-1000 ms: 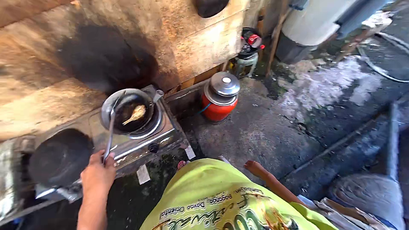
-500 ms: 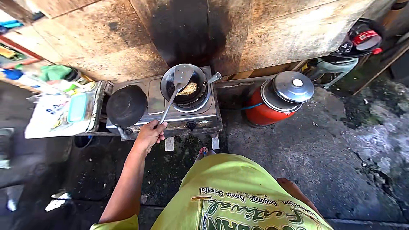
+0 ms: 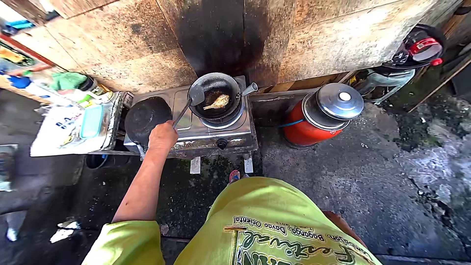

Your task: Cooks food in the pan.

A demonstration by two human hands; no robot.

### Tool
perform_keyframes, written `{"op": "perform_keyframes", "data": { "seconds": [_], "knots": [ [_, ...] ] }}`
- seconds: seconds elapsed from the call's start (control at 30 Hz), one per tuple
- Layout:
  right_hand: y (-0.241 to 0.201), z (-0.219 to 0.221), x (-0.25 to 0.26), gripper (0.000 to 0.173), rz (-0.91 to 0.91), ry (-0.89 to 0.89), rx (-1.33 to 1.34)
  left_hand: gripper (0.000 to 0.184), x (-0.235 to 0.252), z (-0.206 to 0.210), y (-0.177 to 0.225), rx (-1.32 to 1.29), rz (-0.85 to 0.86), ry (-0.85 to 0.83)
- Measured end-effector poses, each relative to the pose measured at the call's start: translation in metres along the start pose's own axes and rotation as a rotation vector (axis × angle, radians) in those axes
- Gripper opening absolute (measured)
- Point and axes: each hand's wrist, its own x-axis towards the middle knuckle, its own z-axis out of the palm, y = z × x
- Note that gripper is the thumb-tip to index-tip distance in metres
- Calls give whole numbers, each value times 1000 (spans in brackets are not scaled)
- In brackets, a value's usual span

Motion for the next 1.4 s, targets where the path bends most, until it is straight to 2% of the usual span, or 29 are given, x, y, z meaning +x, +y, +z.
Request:
{"op": "perform_keyframes", "data": {
  "seconds": [0.1, 0.17, 0.2, 0.27, 0.33, 0.57, 0.63, 0.73, 0.77, 0.9, 1.03, 1.2, 1.4],
  "knots": [
    [45, 30, 30, 54, -90, 124, 42, 33, -3, -9, 9, 81, -7, -45],
    [23, 12, 13, 57, 6, -70, 28, 31, -8, -15, 11, 107, 37, -84],
    [21, 13, 10, 57, -31, -54, 10, 31, -11, -17, 11, 98, 76, -102],
    [45, 43, 25, 58, -279, 260, 4, 30, -14, -18, 8, 48, 148, -113],
    [29, 26, 21, 58, -97, 8, 23, 30, -13, -16, 6, -7, 166, -111],
    [-65, -22, -67, 46, 117, -46, 21, 31, 14, 8, -5, -192, 71, -154],
    [-61, -22, -65, 48, 106, -57, 23, 32, 18, 13, -6, -241, 43, -167],
    [6, 9, -4, 54, 31, -20, 28, 32, 28, 17, -3, -255, 39, -177],
    [15, 12, 6, 54, 21, -24, 40, 32, 33, 20, -2, -255, 45, -173],
    [-8, 0, -14, 51, 38, -6, 44, 33, 54, 26, -6, -292, 75, -194],
    [-74, -30, -78, 46, 118, -34, 17, 28, 46, 9, -17, -503, -12, -351],
    [-75, -25, -85, 46, 115, -41, 9, 28, 39, 17, -15, -797, -34, -509],
    [-67, -21, -89, 46, 124, -28, 32, 26, 28, 38, -3, -979, -35, -491]
  ]
}}
